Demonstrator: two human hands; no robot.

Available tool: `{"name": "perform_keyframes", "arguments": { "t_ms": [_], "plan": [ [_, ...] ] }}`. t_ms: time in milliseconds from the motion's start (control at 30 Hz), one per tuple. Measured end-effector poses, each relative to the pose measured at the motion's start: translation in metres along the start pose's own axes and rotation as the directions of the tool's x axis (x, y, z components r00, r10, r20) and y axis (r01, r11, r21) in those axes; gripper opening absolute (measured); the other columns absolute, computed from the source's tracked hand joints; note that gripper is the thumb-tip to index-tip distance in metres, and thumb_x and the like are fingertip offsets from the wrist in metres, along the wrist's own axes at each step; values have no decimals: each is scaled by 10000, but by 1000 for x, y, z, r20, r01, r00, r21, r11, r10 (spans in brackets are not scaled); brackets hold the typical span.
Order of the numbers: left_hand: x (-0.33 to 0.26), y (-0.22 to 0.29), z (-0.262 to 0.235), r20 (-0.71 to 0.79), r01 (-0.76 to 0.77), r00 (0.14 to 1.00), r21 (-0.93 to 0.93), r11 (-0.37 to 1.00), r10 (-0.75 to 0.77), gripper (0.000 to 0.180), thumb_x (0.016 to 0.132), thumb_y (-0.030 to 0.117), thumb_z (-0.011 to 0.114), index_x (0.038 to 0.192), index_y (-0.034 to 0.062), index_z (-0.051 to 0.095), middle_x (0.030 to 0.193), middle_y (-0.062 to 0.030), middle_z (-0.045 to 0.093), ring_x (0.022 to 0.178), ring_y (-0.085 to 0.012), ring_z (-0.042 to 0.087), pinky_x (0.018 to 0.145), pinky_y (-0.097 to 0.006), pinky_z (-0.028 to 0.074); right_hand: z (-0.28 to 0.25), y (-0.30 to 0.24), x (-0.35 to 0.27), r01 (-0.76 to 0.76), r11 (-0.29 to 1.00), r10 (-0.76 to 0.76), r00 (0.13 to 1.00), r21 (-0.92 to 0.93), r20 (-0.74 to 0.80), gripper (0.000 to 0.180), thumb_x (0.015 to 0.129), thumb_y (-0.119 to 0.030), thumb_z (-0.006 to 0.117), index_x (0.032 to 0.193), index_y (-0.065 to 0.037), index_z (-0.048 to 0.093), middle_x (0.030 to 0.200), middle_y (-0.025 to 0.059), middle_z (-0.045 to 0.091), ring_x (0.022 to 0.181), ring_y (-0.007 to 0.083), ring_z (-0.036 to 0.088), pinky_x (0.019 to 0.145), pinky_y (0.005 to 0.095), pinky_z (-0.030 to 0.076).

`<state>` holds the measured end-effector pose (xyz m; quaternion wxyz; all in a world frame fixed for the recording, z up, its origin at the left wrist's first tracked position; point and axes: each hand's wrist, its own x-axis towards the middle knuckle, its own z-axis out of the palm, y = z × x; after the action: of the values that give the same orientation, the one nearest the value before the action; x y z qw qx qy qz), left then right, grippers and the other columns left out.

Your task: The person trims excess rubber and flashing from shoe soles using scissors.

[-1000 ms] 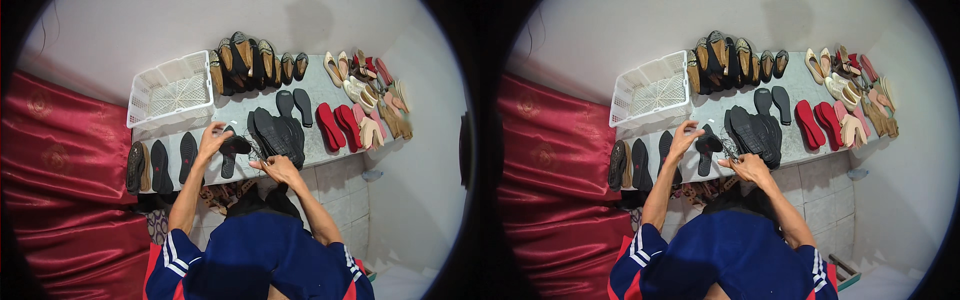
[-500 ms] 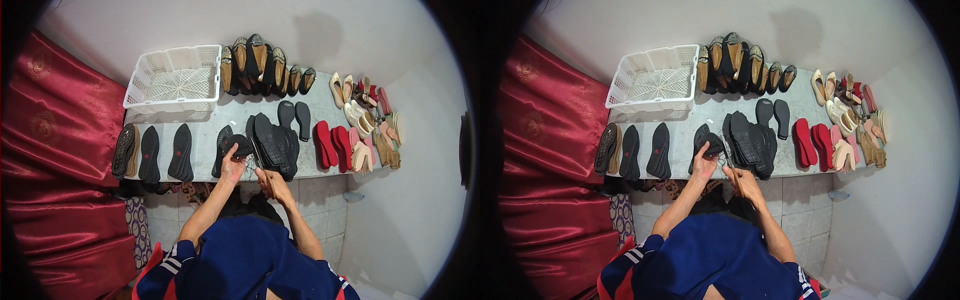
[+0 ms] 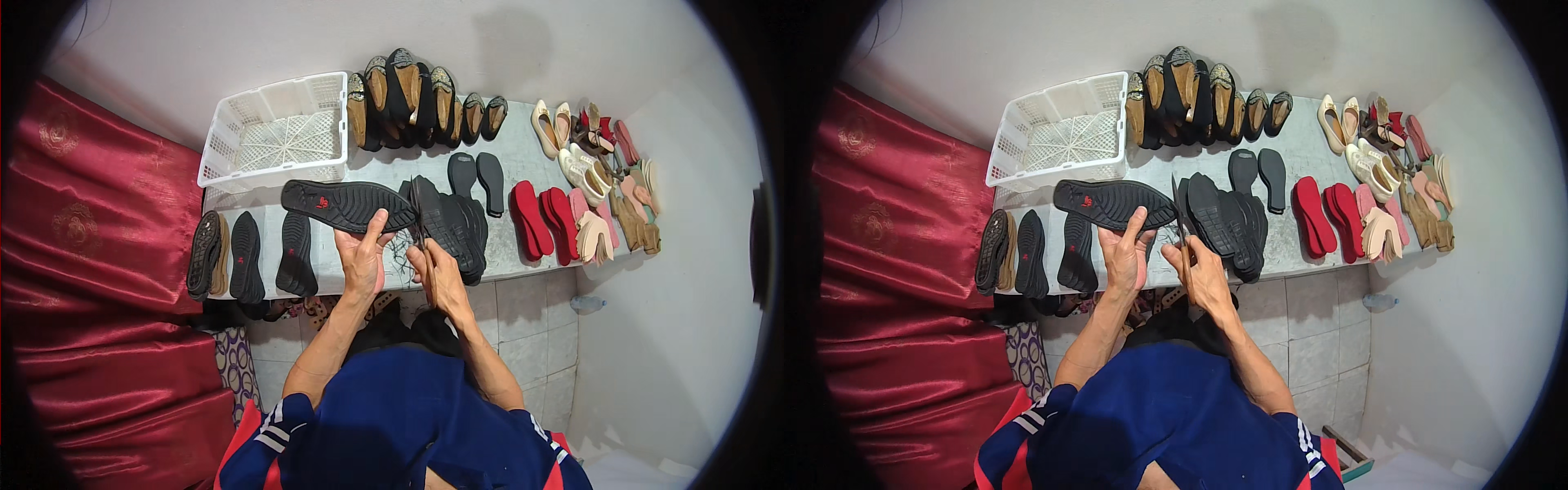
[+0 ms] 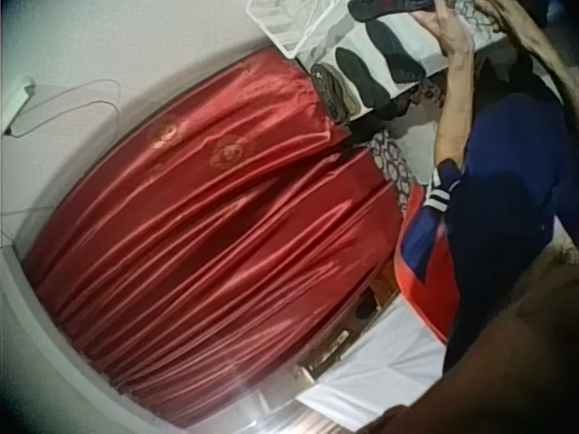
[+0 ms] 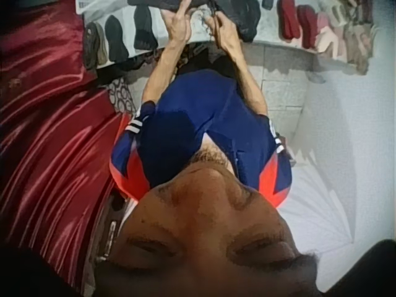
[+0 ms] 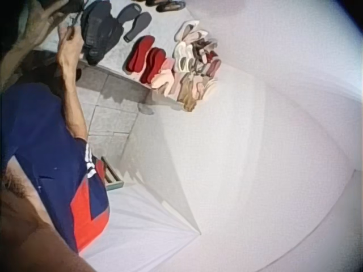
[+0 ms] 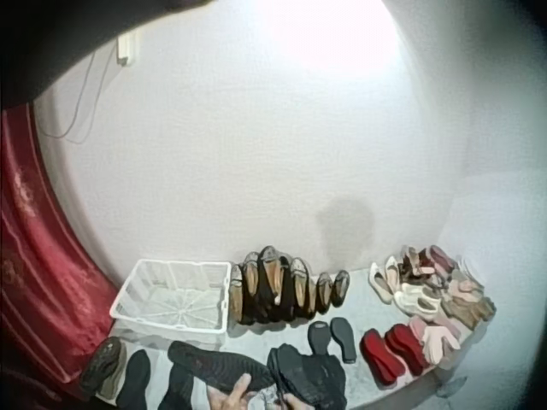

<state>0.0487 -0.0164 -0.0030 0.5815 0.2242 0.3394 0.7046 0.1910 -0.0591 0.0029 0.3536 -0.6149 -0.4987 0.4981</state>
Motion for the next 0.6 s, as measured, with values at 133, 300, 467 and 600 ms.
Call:
{"name": "perform_keyframes", "arguments": {
  "t_ms": [133, 300, 467, 600],
  "plan": [
    [-3, 2, -1, 5, -21, 1000, -30, 999, 21, 370, 948, -25, 677, 1261, 109, 533, 1123, -35, 667, 907, -129, 703, 673, -248, 636, -1, -13, -4, 44, 998, -42, 999, -54, 27, 501, 994, -487, 646, 968, 9, 577, 733, 59, 559, 631, 132, 522, 577, 311, 443],
    [-1, 6, -4, 16, -7, 1000, -28, 1000, 8, 359, 935, -7, 706, 1232, 112, 544, 1109, -25, 678, 908, -109, 704, 666, -241, 638, -9, -27, -10, 49, 993, -44, 998, -103, 53, 519, 970, -495, 668, 1036, 16, 612, 703, 76, 559, 626, 143, 516, 565, 327, 421],
    [-6, 9, 3, -5, -10, 1000, -33, 999, 9, 358, 958, -4, 680, 1254, 144, 544, 1106, -22, 677, 927, -121, 694, 672, -244, 605, -10, -27, -11, 69, 991, -65, 997, -110, 43, 543, 950, -518, 683, 1031, 15, 621, 666, 81, 543, 623, 155, 516, 567, 348, 417],
    [-10, 9, 7, -20, -41, 999, -21, 999, 41, 342, 960, 11, 688, 1234, 156, 544, 1102, -11, 677, 927, -118, 686, 693, -255, 598, -11, -31, -11, 48, 992, -44, 999, -117, 31, 551, 942, -523, 693, 982, 19, 604, 655, 86, 528, 615, 172, 504, 584, 367, 421]
  ]
}}
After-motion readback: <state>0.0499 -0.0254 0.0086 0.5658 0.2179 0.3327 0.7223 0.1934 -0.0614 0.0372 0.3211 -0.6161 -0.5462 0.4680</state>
